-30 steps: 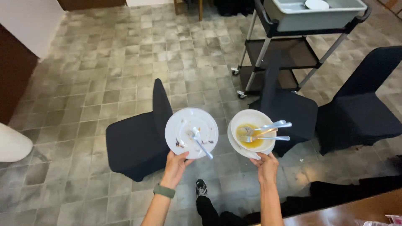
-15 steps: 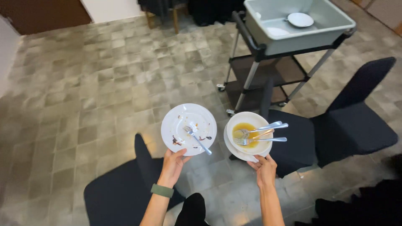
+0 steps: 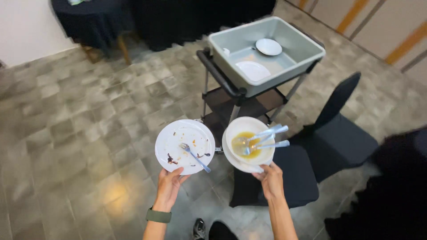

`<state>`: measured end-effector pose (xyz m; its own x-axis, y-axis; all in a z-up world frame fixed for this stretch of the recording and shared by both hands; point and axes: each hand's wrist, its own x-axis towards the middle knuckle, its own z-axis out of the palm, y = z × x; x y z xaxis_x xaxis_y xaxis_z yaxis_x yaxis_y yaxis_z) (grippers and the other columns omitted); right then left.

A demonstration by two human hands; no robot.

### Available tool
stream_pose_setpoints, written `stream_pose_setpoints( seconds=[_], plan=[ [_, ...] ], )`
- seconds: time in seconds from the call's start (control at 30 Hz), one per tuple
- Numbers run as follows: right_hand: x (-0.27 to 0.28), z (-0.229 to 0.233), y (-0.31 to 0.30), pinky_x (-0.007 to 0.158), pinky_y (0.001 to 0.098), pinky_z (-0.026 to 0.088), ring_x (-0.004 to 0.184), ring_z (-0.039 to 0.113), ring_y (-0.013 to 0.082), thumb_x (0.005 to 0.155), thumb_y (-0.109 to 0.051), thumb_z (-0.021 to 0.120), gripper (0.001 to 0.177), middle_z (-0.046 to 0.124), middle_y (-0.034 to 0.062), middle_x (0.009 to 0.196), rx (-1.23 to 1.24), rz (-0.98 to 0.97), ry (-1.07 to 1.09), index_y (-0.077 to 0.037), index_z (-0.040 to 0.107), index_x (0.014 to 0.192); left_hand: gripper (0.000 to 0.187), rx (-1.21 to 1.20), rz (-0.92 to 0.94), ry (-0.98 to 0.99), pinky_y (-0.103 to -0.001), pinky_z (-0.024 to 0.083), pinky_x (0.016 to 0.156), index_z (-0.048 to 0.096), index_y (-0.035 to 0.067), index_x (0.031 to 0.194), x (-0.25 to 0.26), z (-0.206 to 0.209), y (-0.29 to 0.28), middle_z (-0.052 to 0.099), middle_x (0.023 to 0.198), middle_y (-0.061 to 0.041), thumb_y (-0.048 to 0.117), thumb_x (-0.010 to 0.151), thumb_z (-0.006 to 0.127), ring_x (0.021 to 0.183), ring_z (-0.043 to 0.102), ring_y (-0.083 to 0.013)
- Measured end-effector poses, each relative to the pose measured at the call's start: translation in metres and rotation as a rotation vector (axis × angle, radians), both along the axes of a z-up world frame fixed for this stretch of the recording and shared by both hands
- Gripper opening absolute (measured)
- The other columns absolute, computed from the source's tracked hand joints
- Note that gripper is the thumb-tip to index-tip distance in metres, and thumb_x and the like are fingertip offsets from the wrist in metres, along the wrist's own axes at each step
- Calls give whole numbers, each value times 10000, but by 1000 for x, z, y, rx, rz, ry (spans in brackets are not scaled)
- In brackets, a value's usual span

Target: Clearing dirty plates, bowls, and cutlery from a large dining table into a utility cart.

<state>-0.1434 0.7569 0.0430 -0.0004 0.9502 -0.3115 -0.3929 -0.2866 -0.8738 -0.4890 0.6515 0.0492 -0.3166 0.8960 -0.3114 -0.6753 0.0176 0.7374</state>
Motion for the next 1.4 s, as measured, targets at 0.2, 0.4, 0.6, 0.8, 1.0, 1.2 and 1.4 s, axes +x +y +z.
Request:
stream_pose_setpoints(
  seconds=[0.2, 0.4, 0.6, 0.8, 1.0, 1.2, 1.4],
  plan=[
    [-32, 36, 121, 714, 338, 595, 838, 724, 201, 936, -61, 554, 326, 744, 124, 1053, 38, -86, 0, 16, 651, 1238, 569, 28, -68, 17, -517, 568, 964, 495, 15, 1368, -43, 25, 150, 642, 1320, -149, -10, 825, 661, 1181, 661, -304],
    [-41, 54, 254, 706, 345, 591, 797, 721, 228, 934, -50, 553, 305, 743, 156, 1031, 147, -150, -39, 48, 665, 1201, 562, 96, -117, 19, -520, 561, 986, 503, 0, 1368, -72, 55, 288, 640, 1331, -148, -4, 828, 660, 1186, 665, -312],
    [-66, 68, 369, 751, 357, 587, 860, 727, 231, 947, -28, 537, 317, 724, 159, 1068, 141, -246, -54, 51, 646, 1234, 550, 104, -139, 47, -491, 601, 949, 489, -2, 1362, -114, 56, 411, 641, 1315, -157, -11, 836, 650, 1141, 683, -308],
    [-74, 70, 469, 812, 405, 609, 940, 712, 250, 936, -6, 489, 397, 697, 158, 1188, 155, -343, 14, 31, 594, 1316, 504, 174, -231, -5, -465, 607, 936, 521, -33, 1349, -127, 75, 528, 657, 1284, -171, -9, 864, 655, 1130, 691, -305],
    [-44, 51, 548, 821, 419, 599, 957, 705, 291, 938, 0, 490, 411, 687, 142, 1205, 169, -484, -22, 25, 588, 1337, 515, 139, -341, -45, -478, 596, 930, 510, -14, 1358, -134, 74, 625, 650, 1283, -153, -6, 863, 654, 1142, 672, -296],
    [-8, 42, 600, 863, 424, 613, 1019, 725, 300, 952, -8, 510, 377, 686, 156, 1210, 143, -644, -53, 18, 561, 1324, 539, 158, -441, -45, -475, 601, 936, 486, 15, 1357, -139, 89, 710, 641, 1299, -138, -23, 839, 630, 1151, 673, -273],
    [2, 31, 633, 889, 428, 609, 1043, 719, 301, 973, -6, 517, 386, 686, 185, 1219, 128, -716, -84, 22, 570, 1354, 463, 86, -534, -37, -453, 599, 927, 518, -18, 1319, -132, 76, 763, 660, 1267, -148, -7, 874, 649, 1116, 679, -270]
  ],
)
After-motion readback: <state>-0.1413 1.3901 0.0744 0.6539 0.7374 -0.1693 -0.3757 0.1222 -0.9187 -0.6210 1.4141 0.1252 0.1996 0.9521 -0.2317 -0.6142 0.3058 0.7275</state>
